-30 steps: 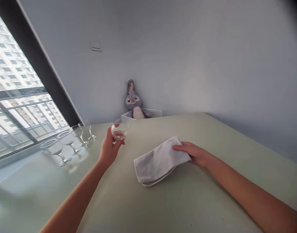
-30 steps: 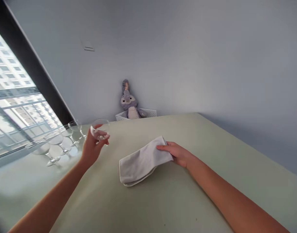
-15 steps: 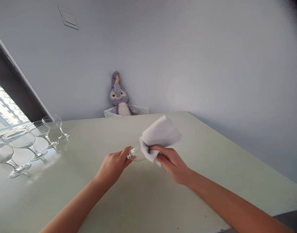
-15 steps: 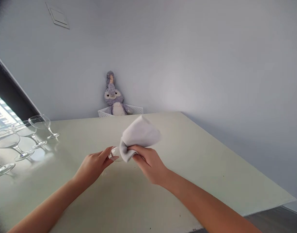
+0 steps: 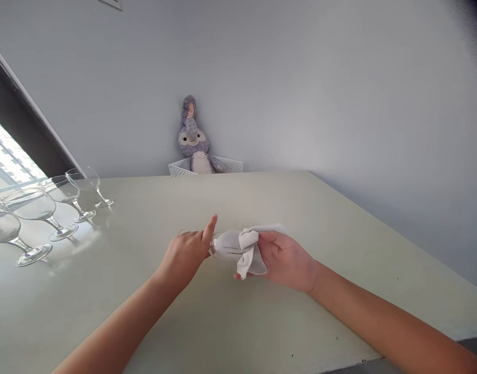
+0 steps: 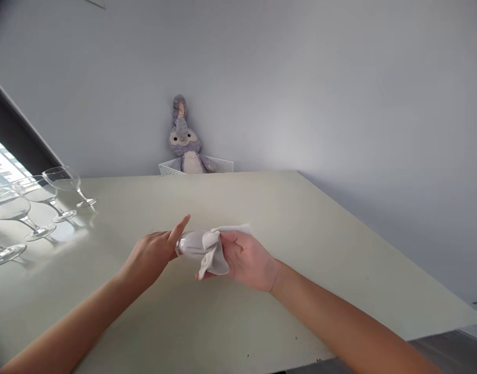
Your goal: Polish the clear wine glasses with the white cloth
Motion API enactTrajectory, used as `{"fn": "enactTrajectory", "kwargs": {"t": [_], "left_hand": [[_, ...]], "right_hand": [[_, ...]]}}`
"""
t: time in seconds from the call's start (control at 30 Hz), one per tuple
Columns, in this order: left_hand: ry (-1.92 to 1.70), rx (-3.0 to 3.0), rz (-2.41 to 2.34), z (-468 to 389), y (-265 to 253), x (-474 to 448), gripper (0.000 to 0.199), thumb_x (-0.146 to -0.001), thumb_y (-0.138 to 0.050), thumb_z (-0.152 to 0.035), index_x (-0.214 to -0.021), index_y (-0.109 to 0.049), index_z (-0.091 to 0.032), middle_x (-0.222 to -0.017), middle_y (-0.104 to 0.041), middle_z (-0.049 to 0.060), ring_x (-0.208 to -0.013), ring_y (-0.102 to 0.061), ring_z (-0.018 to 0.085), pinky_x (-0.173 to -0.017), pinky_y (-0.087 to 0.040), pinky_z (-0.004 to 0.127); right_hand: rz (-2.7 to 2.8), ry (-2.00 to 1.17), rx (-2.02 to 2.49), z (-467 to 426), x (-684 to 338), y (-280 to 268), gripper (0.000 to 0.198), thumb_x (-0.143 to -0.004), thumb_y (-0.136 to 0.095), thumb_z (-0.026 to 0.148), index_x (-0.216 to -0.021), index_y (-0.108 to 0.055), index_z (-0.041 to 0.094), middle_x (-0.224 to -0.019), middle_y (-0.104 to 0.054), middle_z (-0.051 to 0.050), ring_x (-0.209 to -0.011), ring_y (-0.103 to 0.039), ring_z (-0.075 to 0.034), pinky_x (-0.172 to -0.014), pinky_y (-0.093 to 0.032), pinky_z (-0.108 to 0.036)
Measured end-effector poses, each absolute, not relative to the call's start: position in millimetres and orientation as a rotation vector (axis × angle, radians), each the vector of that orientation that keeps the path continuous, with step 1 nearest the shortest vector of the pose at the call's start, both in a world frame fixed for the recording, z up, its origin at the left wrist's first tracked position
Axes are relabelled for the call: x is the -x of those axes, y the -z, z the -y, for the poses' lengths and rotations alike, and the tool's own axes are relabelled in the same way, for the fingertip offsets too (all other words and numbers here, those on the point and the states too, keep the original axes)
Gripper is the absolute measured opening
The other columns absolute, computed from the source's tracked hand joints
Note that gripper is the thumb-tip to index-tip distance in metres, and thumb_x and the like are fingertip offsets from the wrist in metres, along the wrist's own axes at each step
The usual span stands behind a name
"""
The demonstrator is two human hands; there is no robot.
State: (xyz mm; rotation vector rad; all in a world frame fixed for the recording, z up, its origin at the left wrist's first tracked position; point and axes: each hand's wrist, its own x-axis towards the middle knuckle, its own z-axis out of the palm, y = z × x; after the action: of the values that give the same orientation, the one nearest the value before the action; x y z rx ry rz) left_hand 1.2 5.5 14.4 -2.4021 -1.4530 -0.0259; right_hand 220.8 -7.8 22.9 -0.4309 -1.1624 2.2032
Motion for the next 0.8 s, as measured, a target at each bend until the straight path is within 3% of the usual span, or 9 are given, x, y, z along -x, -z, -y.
{"fn": "enactTrajectory", "kwargs": {"t": [0.13,0.2,0.3,0.4,0.43,0.5,0.57,0.67,0.8], "left_hand": [[0.053,2.459,1.581,-0.9,-23.0,-4.6,0.054,-0.083,-0.050,-0.011,-0.134,-0.032,-0.012,-0.072,-0.065,0.000,-0.066,-0.061,0.016,-0.056,-0.037,0.026],[-0.019,2.519,1.666,1.2,-24.9,-6.5,0.050,-0.084,-0.051,-0.014,-0.131,-0.034,-0.015,-0.072,-0.066,0.000,-0.065,-0.062,0.016,-0.054,-0.036,0.025],[-0.149,2.638,1.681,2.7,-26.3,-6.7,0.048,-0.085,-0.051,-0.018,-0.129,-0.035,-0.017,-0.071,-0.067,0.001,-0.064,-0.063,0.016,-0.053,-0.035,0.023],[-0.147,2.805,1.600,4.7,-30.2,-4.3,0.041,-0.087,-0.049,-0.022,-0.126,-0.038,-0.021,-0.071,-0.067,0.001,-0.066,-0.064,0.016,-0.054,-0.036,0.022],[-0.115,2.855,1.588,5.9,-32.1,-3.9,0.038,-0.087,-0.048,-0.024,-0.124,-0.039,-0.022,-0.072,-0.067,0.001,-0.066,-0.063,0.016,-0.053,-0.035,0.021],[-0.057,2.899,1.609,8.7,-35.2,-4.9,0.034,-0.089,-0.046,-0.031,-0.121,-0.040,-0.022,-0.070,-0.066,0.000,-0.063,-0.062,0.016,-0.051,-0.034,0.021],[-0.063,2.830,1.653,10.4,-35.2,-7.9,0.034,-0.089,-0.045,-0.036,-0.120,-0.040,-0.022,-0.066,-0.064,-0.001,-0.058,-0.060,0.016,-0.048,-0.032,0.022],[-0.113,2.586,1.619,7.8,-27.3,-12.5,0.035,-0.090,-0.043,-0.035,-0.120,-0.042,-0.018,-0.064,-0.062,0.000,-0.055,-0.059,0.017,-0.045,-0.025,0.024],[-0.060,2.469,1.469,2.0,-14.0,-14.5,0.030,-0.090,-0.044,-0.033,-0.114,-0.046,-0.014,-0.069,-0.063,0.003,-0.060,-0.059,0.016,-0.046,-0.023,0.026]], "right_hand": [[1.749,-1.827,0.607,16.8,-221.9,-33.8,0.038,-0.088,-0.048,0.046,-0.120,-0.051,0.027,-0.124,-0.048,-0.004,-0.112,-0.048,-0.019,-0.100,-0.035,-0.038],[2.095,-1.529,0.773,16.1,-225.0,-32.1,0.050,-0.080,-0.062,0.044,-0.125,-0.047,0.029,-0.128,-0.046,-0.004,-0.120,-0.042,-0.023,-0.103,-0.033,-0.039],[2.401,-1.055,0.912,12.2,-229.0,-20.3,0.057,-0.072,-0.068,0.048,-0.121,-0.052,0.026,-0.128,-0.050,-0.007,-0.124,-0.038,-0.030,-0.104,-0.030,-0.045],[2.459,-0.791,0.875,10.7,-230.5,-12.5,0.046,-0.073,-0.066,0.047,-0.112,-0.058,0.024,-0.125,-0.054,-0.007,-0.133,-0.024,-0.032,-0.109,-0.022,-0.045],[2.438,-0.794,0.879,10.7,-230.8,-13.2,0.040,-0.074,-0.065,0.045,-0.107,-0.060,0.023,-0.122,-0.055,-0.007,-0.133,-0.024,-0.032,-0.108,-0.023,-0.044],[2.318,-1.006,0.966,10.2,-231.3,-18.6,0.030,-0.075,-0.064,0.042,-0.098,-0.062,0.022,-0.109,-0.059,-0.006,-0.123,-0.039,-0.030,-0.100,-0.034,-0.040],[2.006,-1.409,1.050,8.5,-231.3,-25.5,0.023,-0.075,-0.063,0.040,-0.087,-0.062,0.020,-0.092,-0.059,-0.004,-0.094,-0.054,-0.022,-0.079,-0.044,-0.031],[1.274,-1.826,0.955,7.2,-227.2,-30.7,0.016,-0.075,-0.061,0.033,-0.072,-0.055,0.019,-0.066,-0.044,0.003,-0.058,-0.043,-0.010,-0.051,-0.035,-0.022],[0.749,-1.904,0.884,15.1,-217.2,-28.7,0.023,-0.077,-0.058,0.032,-0.063,-0.046,0.019,-0.062,-0.034,0.004,-0.053,-0.034,-0.009,-0.048,-0.031,-0.023]]}}
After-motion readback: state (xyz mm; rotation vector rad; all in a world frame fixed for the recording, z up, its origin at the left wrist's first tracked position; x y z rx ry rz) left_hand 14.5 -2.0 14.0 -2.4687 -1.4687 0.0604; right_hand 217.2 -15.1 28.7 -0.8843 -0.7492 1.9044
